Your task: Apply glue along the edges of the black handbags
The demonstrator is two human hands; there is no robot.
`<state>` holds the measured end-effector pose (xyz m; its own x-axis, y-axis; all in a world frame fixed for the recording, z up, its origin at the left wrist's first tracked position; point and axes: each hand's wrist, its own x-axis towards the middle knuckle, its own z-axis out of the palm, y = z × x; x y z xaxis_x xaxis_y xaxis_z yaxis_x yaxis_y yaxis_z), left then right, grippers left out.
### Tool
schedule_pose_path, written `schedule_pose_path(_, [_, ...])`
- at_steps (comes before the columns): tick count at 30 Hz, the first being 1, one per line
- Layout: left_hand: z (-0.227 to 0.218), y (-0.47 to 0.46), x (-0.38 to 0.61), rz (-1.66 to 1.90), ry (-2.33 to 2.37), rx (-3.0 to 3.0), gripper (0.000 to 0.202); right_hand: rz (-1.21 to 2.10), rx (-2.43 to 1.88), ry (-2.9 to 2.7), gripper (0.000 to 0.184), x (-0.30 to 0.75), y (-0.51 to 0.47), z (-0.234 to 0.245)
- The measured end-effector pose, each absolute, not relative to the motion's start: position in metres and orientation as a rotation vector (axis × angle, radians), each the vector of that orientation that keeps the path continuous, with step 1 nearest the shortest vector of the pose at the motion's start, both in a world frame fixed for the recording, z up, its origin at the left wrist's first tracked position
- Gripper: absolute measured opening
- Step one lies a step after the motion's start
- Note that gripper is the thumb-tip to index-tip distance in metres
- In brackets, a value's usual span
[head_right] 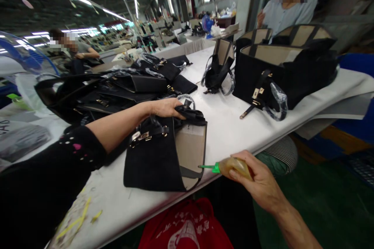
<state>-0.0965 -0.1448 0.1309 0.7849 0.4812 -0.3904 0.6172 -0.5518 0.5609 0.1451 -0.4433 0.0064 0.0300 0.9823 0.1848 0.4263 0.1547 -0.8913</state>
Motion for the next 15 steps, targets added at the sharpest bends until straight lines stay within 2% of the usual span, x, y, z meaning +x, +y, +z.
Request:
schedule_pose_path(5, [0.18,-0.177,-0.095,-0.198,0.919,2.82,0.021,0.557,-1.436,-1.538,0.022,0.14,-0.427,0.002])
schedule_pose_path(9, [0.183,-0.218,-0.099,-0.223,1.088,3.129,0.022,0.525,-1.455,-1.54,0.024,0.137,-0.42,-0.003])
schedule_pose_path(15, [0.181,-0.245,-0.096,-0.305,1.134,3.117,0.022,0.436,-1.358,-1.504,0.025,0.147,-0.413,-0.008])
